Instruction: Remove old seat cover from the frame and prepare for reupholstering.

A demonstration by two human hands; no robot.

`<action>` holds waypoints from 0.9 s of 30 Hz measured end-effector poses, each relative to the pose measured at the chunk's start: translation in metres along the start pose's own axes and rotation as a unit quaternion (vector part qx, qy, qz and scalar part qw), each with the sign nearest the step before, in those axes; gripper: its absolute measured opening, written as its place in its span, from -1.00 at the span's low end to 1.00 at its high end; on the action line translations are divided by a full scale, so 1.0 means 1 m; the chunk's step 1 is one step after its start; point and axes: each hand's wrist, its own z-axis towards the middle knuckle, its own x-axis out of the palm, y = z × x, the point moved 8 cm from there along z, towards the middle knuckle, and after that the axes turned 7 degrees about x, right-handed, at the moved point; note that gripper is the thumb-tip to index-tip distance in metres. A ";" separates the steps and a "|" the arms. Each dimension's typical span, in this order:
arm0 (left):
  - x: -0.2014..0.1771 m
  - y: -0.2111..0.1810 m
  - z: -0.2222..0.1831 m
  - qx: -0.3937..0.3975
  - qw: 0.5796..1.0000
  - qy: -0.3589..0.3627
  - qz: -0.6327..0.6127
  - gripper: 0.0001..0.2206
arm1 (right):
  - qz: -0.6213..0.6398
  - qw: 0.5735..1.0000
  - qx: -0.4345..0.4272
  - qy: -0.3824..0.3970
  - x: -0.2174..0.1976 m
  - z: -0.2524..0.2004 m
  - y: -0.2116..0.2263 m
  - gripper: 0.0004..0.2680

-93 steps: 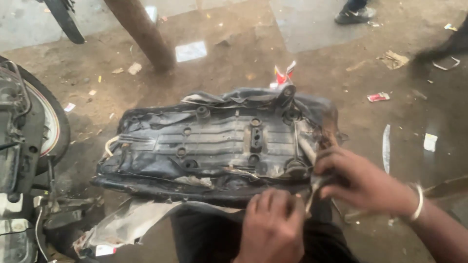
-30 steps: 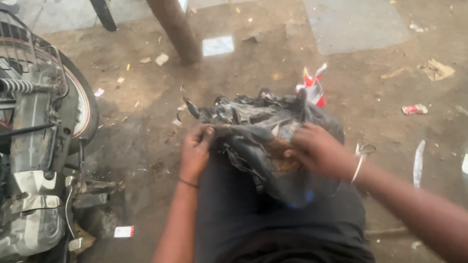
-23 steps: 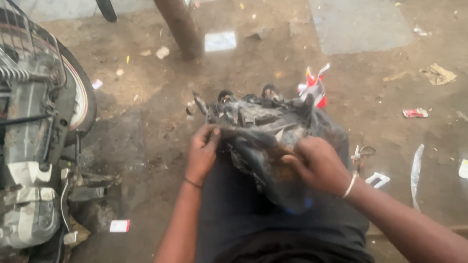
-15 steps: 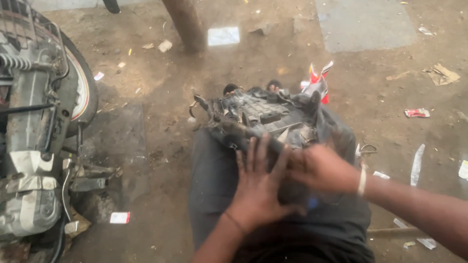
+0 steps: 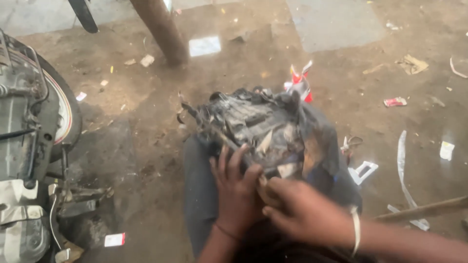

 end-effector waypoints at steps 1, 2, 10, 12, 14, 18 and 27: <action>-0.001 0.007 0.003 -0.003 1.000 0.003 -0.001 -0.66 | 0.002 1.000 0.002 0.003 -0.011 -0.003 -0.010 -0.77; 0.001 0.008 0.007 0.042 0.999 0.031 0.006 -0.75 | -0.063 0.995 -0.072 -0.005 -0.023 -0.006 -0.009 -0.69; 0.036 -0.001 0.045 0.184 0.938 0.290 -0.054 -0.61 | -0.285 0.926 -0.195 -0.149 -0.051 0.007 -0.059 -0.40; 0.039 -0.012 0.055 0.215 0.929 0.298 -0.036 -0.58 | -0.298 0.917 -0.205 -0.167 -0.040 0.012 -0.063 -0.53; 0.044 -0.009 0.046 0.230 0.929 0.289 -0.027 -0.68 | -0.274 0.912 -0.232 -0.196 -0.032 0.008 -0.065 -0.56; 0.038 -0.007 0.024 0.222 0.945 0.225 -0.090 -0.76 | -0.206 0.896 -0.282 -0.276 -0.019 -0.015 -0.068 -0.70; 0.031 0.000 0.035 0.131 0.910 0.319 -0.232 -0.79 | -0.216 0.902 -0.283 -0.242 -0.023 -0.048 -0.014 -0.85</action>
